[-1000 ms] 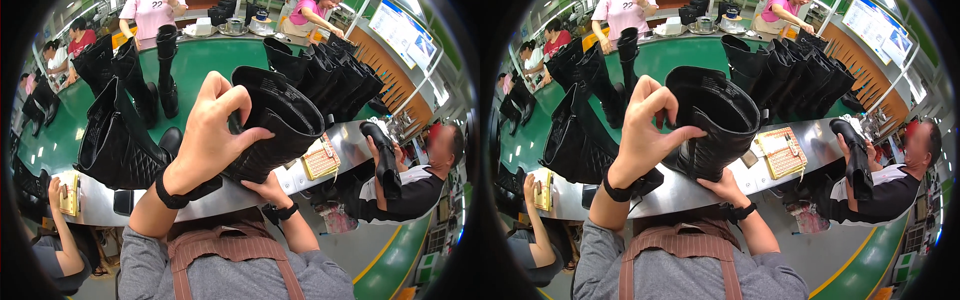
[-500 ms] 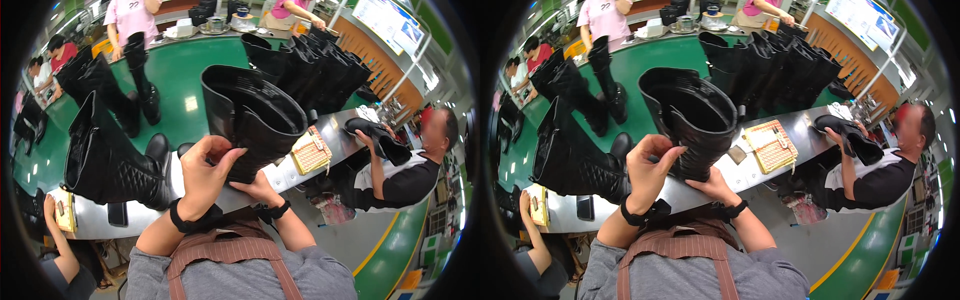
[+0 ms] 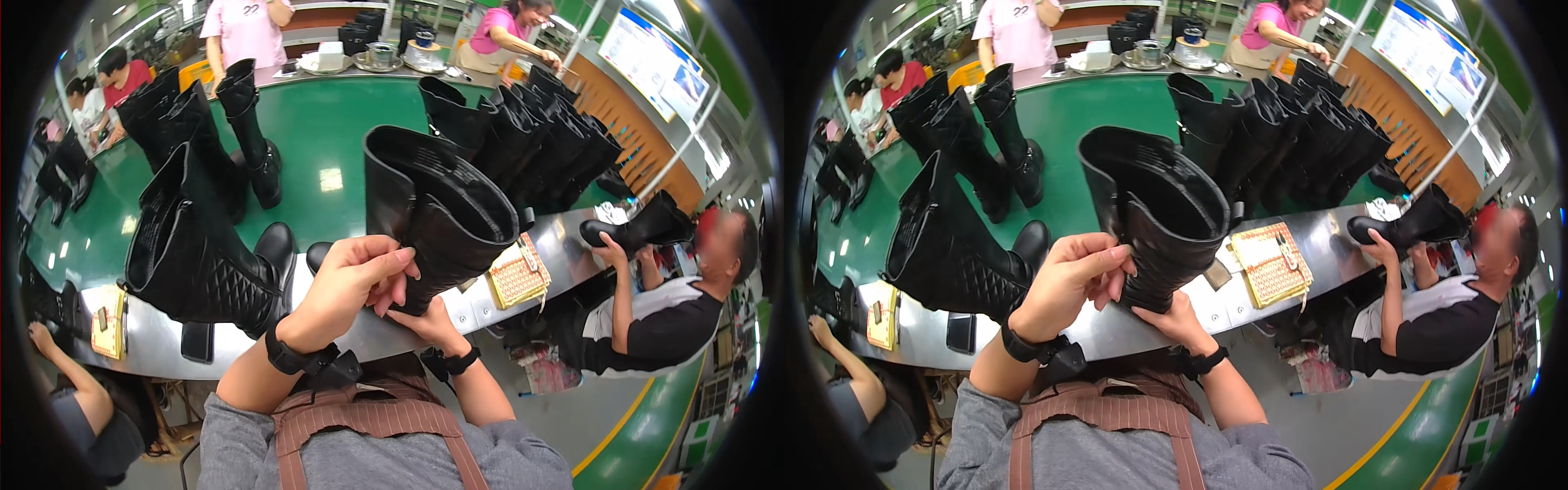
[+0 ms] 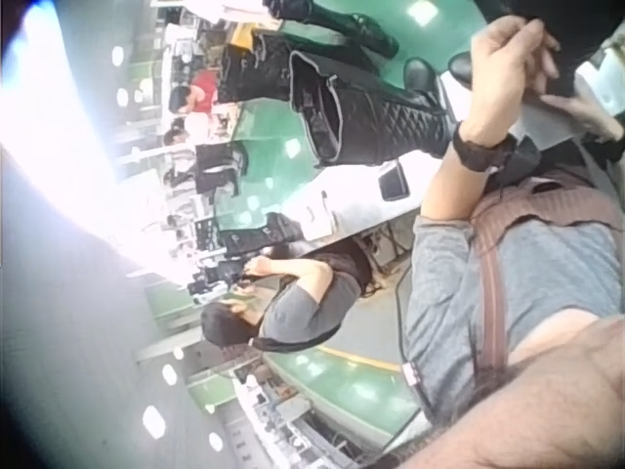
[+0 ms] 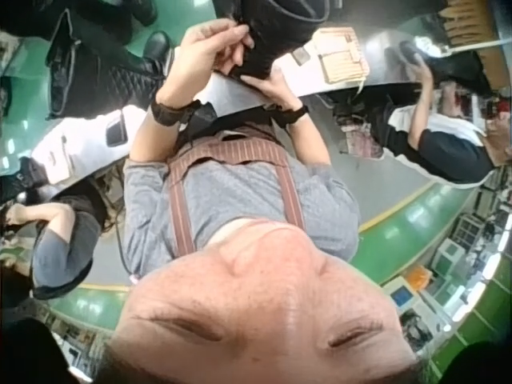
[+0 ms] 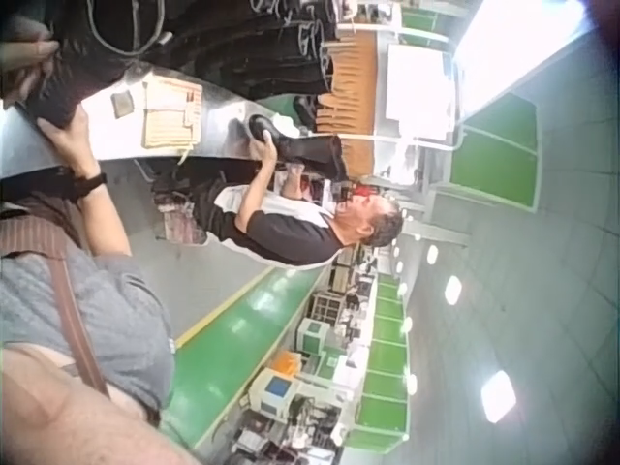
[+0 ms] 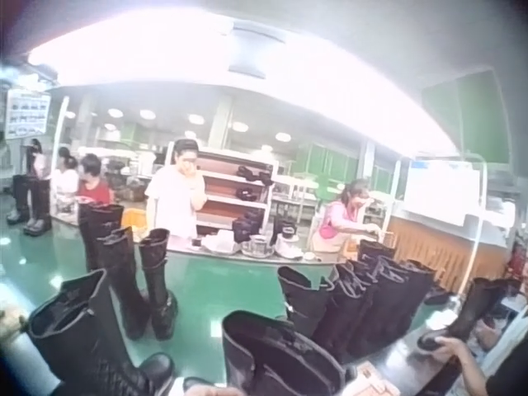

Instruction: Checking and inspecting finished black boots in a shoe manufacturing factory.

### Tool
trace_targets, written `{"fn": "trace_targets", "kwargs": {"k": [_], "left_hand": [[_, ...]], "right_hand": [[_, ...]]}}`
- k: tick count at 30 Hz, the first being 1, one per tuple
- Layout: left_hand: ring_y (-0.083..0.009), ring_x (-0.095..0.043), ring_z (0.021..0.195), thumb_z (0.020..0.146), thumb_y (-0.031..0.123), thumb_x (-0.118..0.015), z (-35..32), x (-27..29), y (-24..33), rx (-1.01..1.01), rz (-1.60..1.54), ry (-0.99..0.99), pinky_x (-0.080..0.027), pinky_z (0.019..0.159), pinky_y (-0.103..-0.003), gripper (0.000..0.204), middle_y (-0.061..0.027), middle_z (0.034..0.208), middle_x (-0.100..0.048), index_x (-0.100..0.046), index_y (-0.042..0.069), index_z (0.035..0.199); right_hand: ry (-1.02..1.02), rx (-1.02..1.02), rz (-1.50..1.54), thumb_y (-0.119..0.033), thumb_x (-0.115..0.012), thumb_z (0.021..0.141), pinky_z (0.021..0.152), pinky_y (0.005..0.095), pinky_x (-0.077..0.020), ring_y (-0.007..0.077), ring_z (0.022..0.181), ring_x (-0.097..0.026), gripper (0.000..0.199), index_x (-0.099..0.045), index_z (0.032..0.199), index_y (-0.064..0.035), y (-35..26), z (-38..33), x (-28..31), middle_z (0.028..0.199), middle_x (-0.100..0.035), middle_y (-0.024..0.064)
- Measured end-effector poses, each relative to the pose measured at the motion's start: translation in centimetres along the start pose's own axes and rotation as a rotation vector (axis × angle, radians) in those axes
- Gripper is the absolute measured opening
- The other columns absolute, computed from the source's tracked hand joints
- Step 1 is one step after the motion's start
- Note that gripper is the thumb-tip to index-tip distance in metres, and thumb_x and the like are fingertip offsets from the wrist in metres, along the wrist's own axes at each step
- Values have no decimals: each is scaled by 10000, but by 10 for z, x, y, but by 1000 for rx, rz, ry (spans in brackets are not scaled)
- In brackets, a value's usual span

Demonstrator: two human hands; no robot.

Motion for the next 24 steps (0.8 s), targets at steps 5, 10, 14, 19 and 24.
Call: {"fn": "trace_targets", "kwargs": {"k": [5, 10, 14, 19, 24], "left_hand": [[-103, -449, 404, 982, 157, -548, -3, -10, 1, 29, -280, -37, -350, 414, -211, 242, -51, 583, -580, -621, -16, 829], [-114, -469, 386, 979, 172, -547, -22, -21, 39, -42, -232, -65, -327, 398, -208, 258, -65, 565, -585, -619, -17, 819], [-111, -538, 428, 991, 215, -542, -12, -18, 55, -143, -146, -97, -341, 410, -192, 271, -68, 602, -620, -629, -3, 855], [-71, -599, 694, 1005, 234, -542, -18, -6, 24, -197, 169, -156, -447, 617, -204, 255, -28, 770, -653, -626, -3, 1047], [-109, -601, 748, 896, 202, -681, -72, 70, -60, -13, 681, -144, -475, 663, -274, 214, -48, 815, -665, -682, 0, 968]], "right_hand": [[51, -7, 28, -85, -776, 775, 853, 311, -511, 166, 963, -648, 389, -649, 1138, -23, 4, 2, 2, 1048, -696, 67], [28, -13, 94, -67, -775, 773, 861, 314, -510, 176, 962, -654, 382, -659, 1134, -27, 14, 3, -4, 1051, -702, 71], [12, 11, -24, -85, -780, 770, 899, 323, -493, 184, 1005, -641, 423, -644, 1167, -36, -10, 2, -8, 1099, -685, 66], [-44, -96, 58, -110, -828, 734, 942, 342, -479, 195, 1094, -586, 595, -539, 1246, -14, 8, 3, -10, 1158, -609, 78], [3, -135, 107, -90, -773, 800, 923, 315, -489, 164, 1028, -616, 464, -595, 1212, 29, 9, -2, -8, 1137, -670, 117]]}}
Point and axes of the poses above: each hand's wrist, its own z-axis towards the middle knuckle, its own x-axis out of the back of the hand, y = z × x, the point moved 10 cm from there along z, towards the middle knuckle
